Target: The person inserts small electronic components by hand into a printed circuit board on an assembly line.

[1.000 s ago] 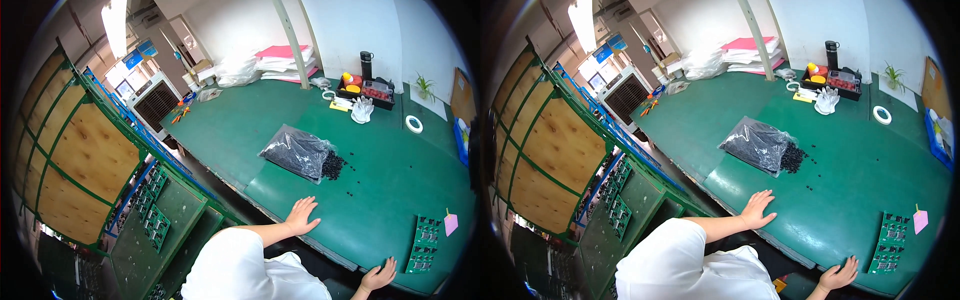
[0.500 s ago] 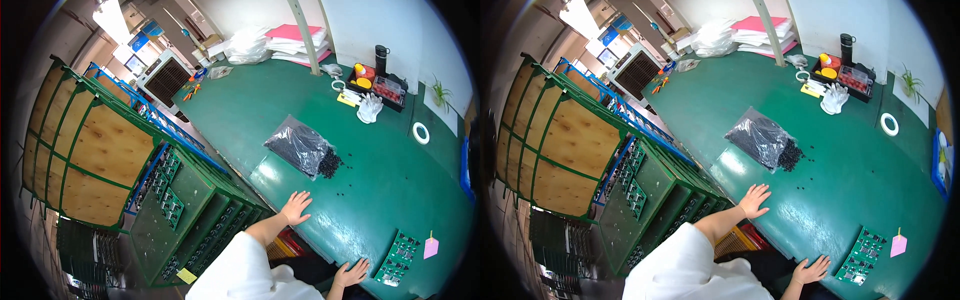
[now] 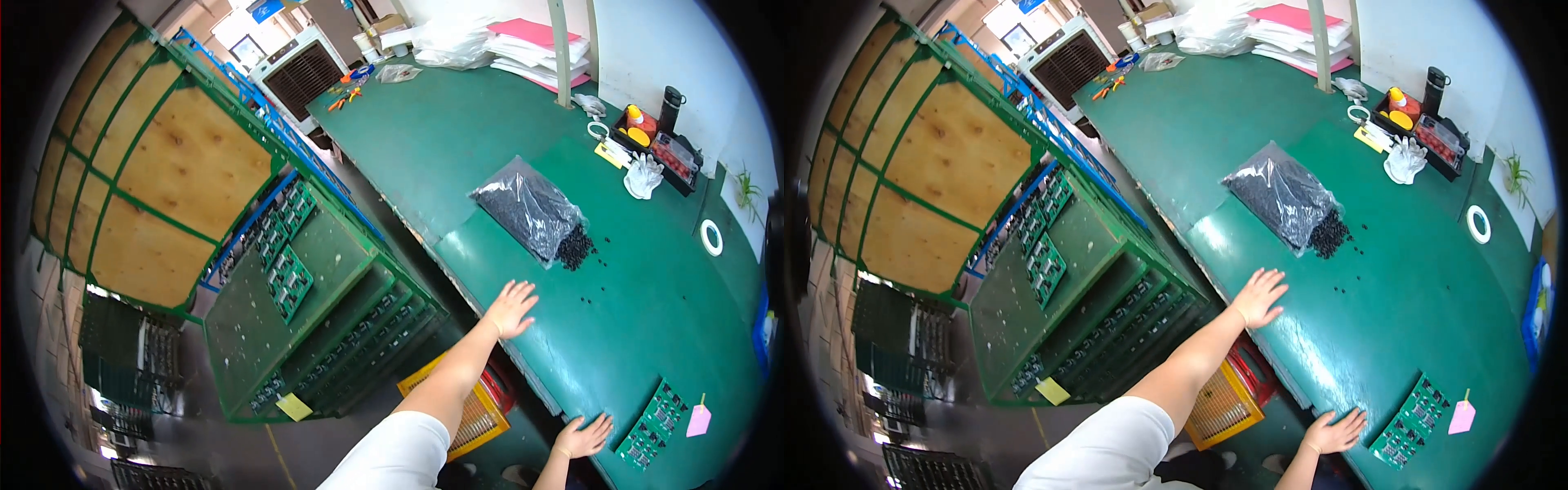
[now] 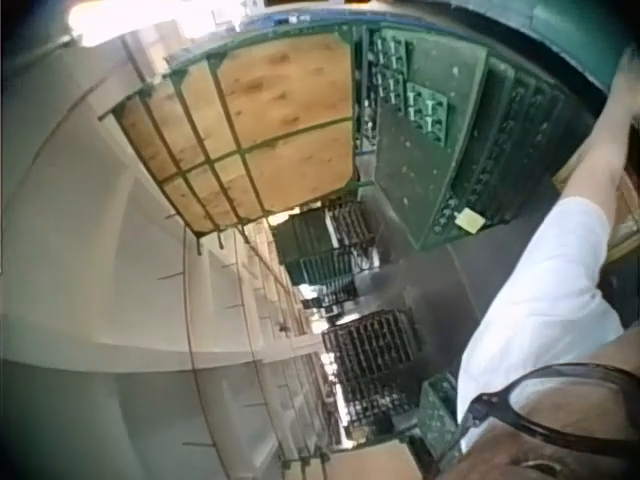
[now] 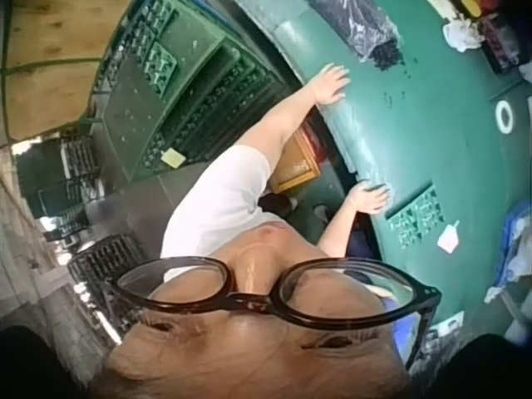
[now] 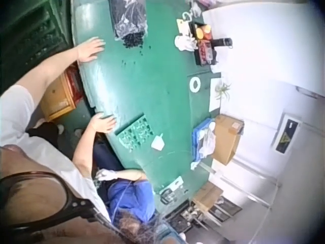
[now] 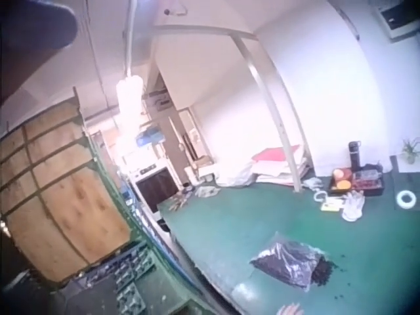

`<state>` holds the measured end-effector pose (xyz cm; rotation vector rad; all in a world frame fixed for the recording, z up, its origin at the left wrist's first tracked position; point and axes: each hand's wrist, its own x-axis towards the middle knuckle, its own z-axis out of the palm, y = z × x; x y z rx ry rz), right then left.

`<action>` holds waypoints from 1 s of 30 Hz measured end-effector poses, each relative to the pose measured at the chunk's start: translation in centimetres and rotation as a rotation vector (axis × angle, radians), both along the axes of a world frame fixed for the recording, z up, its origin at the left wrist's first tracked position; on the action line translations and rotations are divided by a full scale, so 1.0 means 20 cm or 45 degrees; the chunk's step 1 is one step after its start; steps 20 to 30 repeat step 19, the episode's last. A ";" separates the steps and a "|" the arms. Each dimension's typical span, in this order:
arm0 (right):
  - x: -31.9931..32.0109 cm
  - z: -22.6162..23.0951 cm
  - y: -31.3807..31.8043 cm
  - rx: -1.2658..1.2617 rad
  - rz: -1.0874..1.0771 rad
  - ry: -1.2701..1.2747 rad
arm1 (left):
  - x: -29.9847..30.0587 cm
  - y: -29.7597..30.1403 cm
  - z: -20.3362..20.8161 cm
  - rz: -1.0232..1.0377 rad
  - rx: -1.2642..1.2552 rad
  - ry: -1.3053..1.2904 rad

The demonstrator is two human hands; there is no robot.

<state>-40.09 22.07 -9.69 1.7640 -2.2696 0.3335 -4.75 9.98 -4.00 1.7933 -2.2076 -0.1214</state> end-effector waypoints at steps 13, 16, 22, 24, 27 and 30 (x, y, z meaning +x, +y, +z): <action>-0.05 0.08 -0.06 0.239 0.168 -0.108 | -0.43 2.45 0.08 0.051 0.447 0.601; 0.22 0.20 0.37 -0.101 0.411 -0.066 | -0.08 3.59 0.29 0.741 1.077 0.645; 0.76 0.29 0.95 0.118 0.893 -0.647 | 0.22 4.54 0.35 1.327 1.022 0.590; 0.76 0.29 0.95 0.118 0.893 -0.647 | 0.22 4.54 0.35 1.327 1.022 0.590; 0.76 0.29 0.95 0.118 0.893 -0.647 | 0.22 4.54 0.35 1.327 1.022 0.590; 0.76 0.29 0.95 0.118 0.893 -0.647 | 0.22 4.54 0.35 1.327 1.022 0.590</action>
